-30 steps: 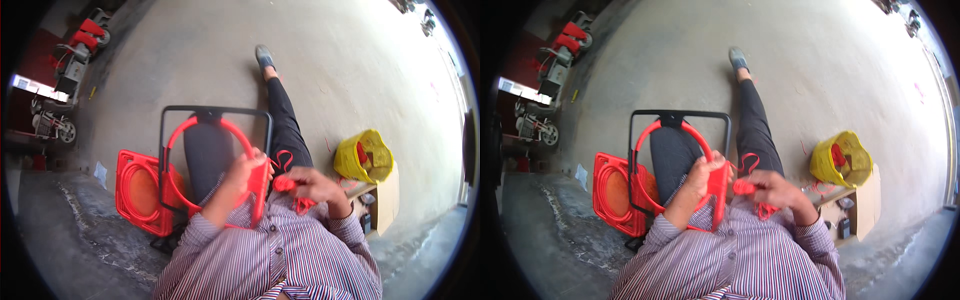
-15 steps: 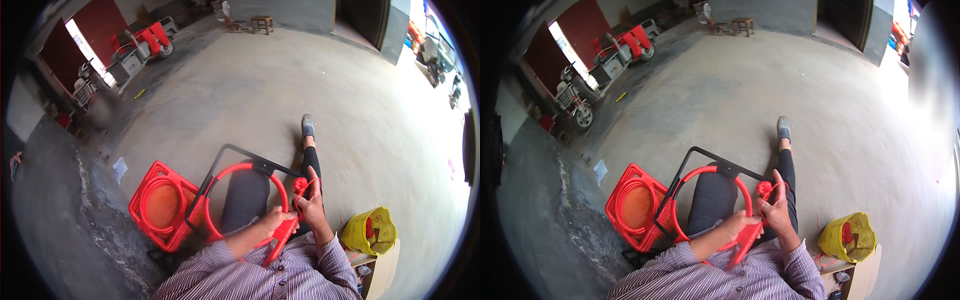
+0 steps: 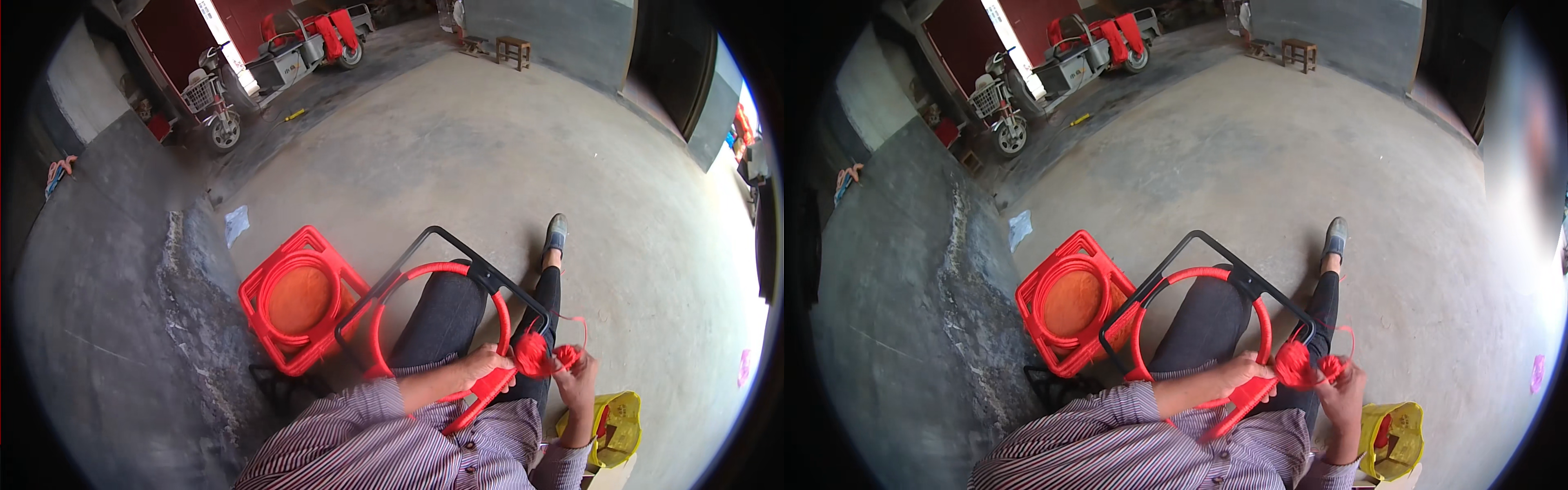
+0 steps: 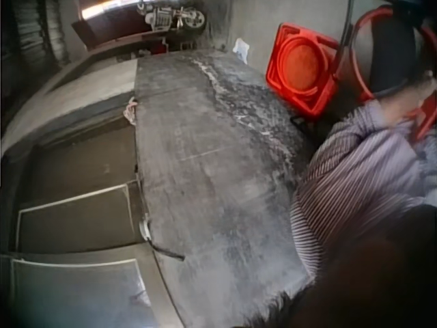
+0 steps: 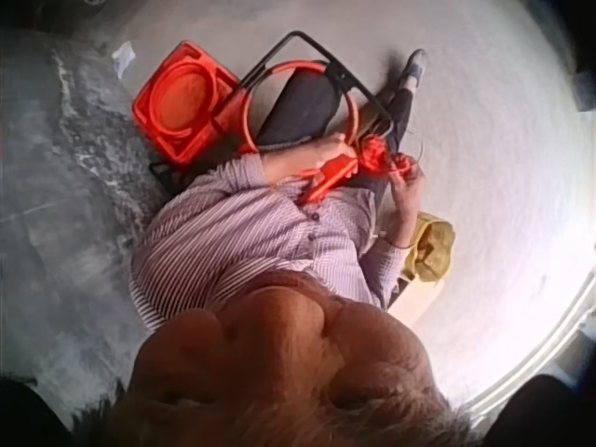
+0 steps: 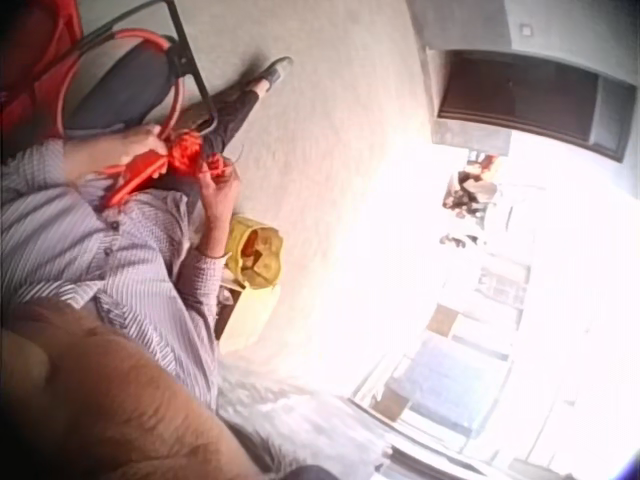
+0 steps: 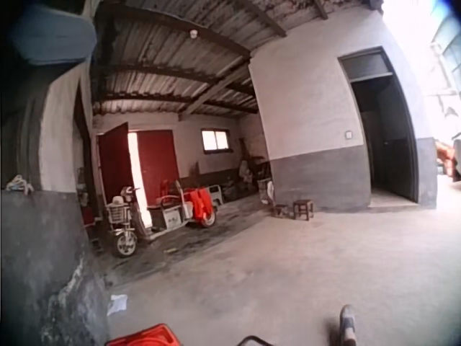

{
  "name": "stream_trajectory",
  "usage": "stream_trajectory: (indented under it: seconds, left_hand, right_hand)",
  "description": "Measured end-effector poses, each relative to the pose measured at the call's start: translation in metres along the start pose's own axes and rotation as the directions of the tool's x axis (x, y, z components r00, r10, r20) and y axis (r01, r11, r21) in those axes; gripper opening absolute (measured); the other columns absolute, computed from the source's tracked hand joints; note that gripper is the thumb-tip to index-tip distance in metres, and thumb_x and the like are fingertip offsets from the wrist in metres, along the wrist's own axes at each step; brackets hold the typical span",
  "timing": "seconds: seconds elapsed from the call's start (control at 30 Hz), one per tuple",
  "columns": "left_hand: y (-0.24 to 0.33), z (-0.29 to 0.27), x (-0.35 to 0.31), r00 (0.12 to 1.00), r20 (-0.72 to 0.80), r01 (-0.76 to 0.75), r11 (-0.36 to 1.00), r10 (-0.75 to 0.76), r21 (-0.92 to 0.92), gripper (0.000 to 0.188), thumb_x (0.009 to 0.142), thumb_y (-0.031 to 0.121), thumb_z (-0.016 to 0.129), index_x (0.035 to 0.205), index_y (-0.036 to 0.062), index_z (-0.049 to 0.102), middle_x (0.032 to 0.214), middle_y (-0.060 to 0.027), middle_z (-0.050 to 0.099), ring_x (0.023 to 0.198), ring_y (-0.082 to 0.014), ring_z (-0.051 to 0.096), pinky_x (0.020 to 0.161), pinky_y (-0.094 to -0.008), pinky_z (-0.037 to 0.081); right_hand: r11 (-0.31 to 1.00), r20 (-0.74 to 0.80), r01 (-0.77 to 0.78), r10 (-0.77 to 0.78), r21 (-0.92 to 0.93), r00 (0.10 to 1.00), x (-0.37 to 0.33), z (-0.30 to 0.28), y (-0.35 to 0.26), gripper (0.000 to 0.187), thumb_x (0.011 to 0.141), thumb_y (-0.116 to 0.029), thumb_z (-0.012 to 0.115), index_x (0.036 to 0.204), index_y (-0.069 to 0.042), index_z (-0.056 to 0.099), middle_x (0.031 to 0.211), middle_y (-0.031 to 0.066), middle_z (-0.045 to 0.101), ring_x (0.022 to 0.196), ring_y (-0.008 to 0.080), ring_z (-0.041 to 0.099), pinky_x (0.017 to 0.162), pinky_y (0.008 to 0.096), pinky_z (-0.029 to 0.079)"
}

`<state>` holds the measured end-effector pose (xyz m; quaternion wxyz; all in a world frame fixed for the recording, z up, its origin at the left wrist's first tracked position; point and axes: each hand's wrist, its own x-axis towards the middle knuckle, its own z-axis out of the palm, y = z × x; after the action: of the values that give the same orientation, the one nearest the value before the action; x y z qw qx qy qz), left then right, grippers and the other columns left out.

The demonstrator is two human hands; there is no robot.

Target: Wrapping red plastic cord around a circular plastic furniture frame to create a stool or chair part.

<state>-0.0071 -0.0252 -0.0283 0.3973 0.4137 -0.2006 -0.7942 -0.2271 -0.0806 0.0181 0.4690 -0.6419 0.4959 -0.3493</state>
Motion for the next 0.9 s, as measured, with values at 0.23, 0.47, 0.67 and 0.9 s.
stream_trajectory:
  seconds: [0.23, 0.47, 0.67, 0.9]
  left_hand:
    - [0.006, -0.007, -0.002, 1.0, -0.004, 0.027, 0.995, -0.028, -0.095, 0.015, 0.088, 0.015, 0.064, 0.086, 0.0074, 0.051, 0.079, -0.0153, 0.063, 0.067, -0.0254, 0.067, 0.057, -0.0378, 0.058]
    - [0.027, -0.01, -0.007, 0.997, -0.063, 0.046, 0.998, -0.048, -0.03, 0.018, 0.09, 0.016, 0.062, 0.079, 0.0102, 0.049, 0.074, -0.0165, 0.065, 0.062, -0.0249, 0.066, 0.058, -0.0345, 0.055]
    - [0.021, -0.003, 0.0, 0.997, -0.017, 0.07, 0.998, -0.07, 0.001, 0.018, 0.09, 0.017, 0.061, 0.08, 0.0114, 0.047, 0.075, -0.0174, 0.065, 0.061, -0.0248, 0.066, 0.057, -0.0339, 0.055]
    - [0.02, -0.006, -0.004, 0.997, -0.039, 0.064, 0.998, -0.065, -0.023, 0.016, 0.09, 0.017, 0.061, 0.083, 0.0112, 0.048, 0.076, -0.0176, 0.066, 0.061, -0.025, 0.066, 0.057, -0.0338, 0.055]
  right_hand:
    - [0.464, -0.261, 0.084, 0.331, 0.882, 0.907, -0.082, -0.051, 0.056, 0.039, 0.083, -0.034, 0.065, 0.111, -0.009, 0.055, 0.079, 0.004, 0.057, 0.064, 0.0178, 0.056, 0.064, 0.0372, 0.05]
    - [0.367, -0.491, 0.326, 0.622, 0.871, 0.611, -0.091, -0.116, 0.104, 0.026, 0.095, -0.023, 0.06, 0.073, -0.017, 0.046, 0.059, -0.0066, 0.033, 0.05, 0.0071, 0.03, 0.046, 0.0228, 0.03]
    - [0.717, -0.106, -0.236, 0.397, 0.655, 0.912, -0.054, 0.004, 0.046, 0.028, 0.088, -0.015, 0.062, 0.11, 0.002, 0.059, 0.064, -0.0047, 0.048, 0.054, 0.0052, 0.045, 0.054, 0.0219, 0.042]
    - [0.698, 0.426, -0.466, 0.249, 0.544, 0.87, -0.047, 0.052, 0.048, 0.016, 0.092, -0.019, 0.064, 0.085, -0.005, 0.06, 0.068, -0.0023, 0.055, 0.062, 0.0066, 0.051, 0.061, 0.0226, 0.041]
